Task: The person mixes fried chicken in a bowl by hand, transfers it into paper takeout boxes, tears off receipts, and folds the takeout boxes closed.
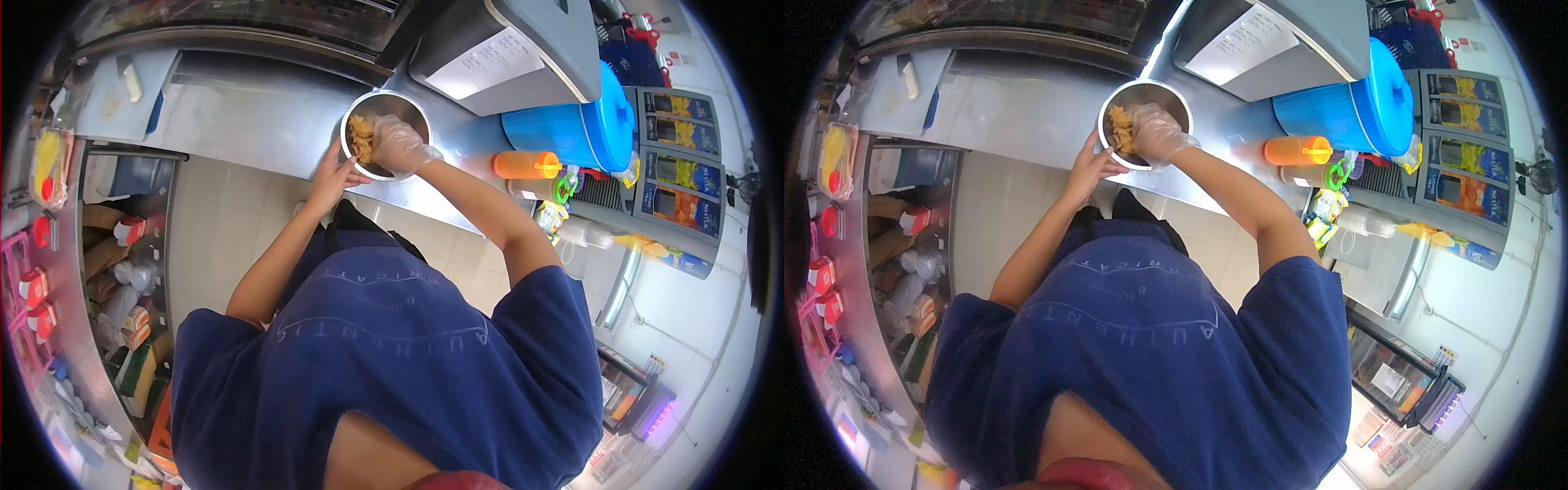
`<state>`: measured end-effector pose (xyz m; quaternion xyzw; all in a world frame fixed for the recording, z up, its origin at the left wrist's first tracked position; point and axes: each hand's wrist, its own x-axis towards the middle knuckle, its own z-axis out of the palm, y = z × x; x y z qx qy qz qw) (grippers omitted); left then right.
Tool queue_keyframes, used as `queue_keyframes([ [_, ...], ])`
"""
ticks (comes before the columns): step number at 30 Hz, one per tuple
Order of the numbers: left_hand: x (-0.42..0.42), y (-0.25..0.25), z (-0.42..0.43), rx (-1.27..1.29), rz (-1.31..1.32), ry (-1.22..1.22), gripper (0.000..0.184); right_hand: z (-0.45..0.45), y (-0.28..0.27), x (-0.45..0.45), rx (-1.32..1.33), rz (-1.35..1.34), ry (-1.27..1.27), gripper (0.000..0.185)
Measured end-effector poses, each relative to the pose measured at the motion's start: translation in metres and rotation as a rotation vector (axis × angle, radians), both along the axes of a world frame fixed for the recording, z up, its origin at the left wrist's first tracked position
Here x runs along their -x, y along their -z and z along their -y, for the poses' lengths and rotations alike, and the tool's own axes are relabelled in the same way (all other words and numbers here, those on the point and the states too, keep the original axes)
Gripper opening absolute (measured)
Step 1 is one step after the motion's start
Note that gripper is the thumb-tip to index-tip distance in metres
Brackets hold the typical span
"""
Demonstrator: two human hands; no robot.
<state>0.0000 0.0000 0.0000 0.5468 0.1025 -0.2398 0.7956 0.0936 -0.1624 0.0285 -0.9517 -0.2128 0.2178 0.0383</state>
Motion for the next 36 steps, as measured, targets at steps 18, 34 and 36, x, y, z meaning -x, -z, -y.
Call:
queue_keyframes([
  [18,0.0,0.004,0.003,0.001,-0.003,-0.015,0.061,0.011,-0.049,0.001,-0.237,0.179,-0.431,0.066],
  [34,0.007,-0.011,0.009,-0.038,-0.052,0.019,0.059,0.02,-0.043,0.006,0.117,-0.102,-0.264,0.034],
  [36,-0.001,0.003,0.003,-0.1,-0.001,0.039,0.058,0.029,-0.039,0.006,0.042,-0.093,0.059,0.037],
])
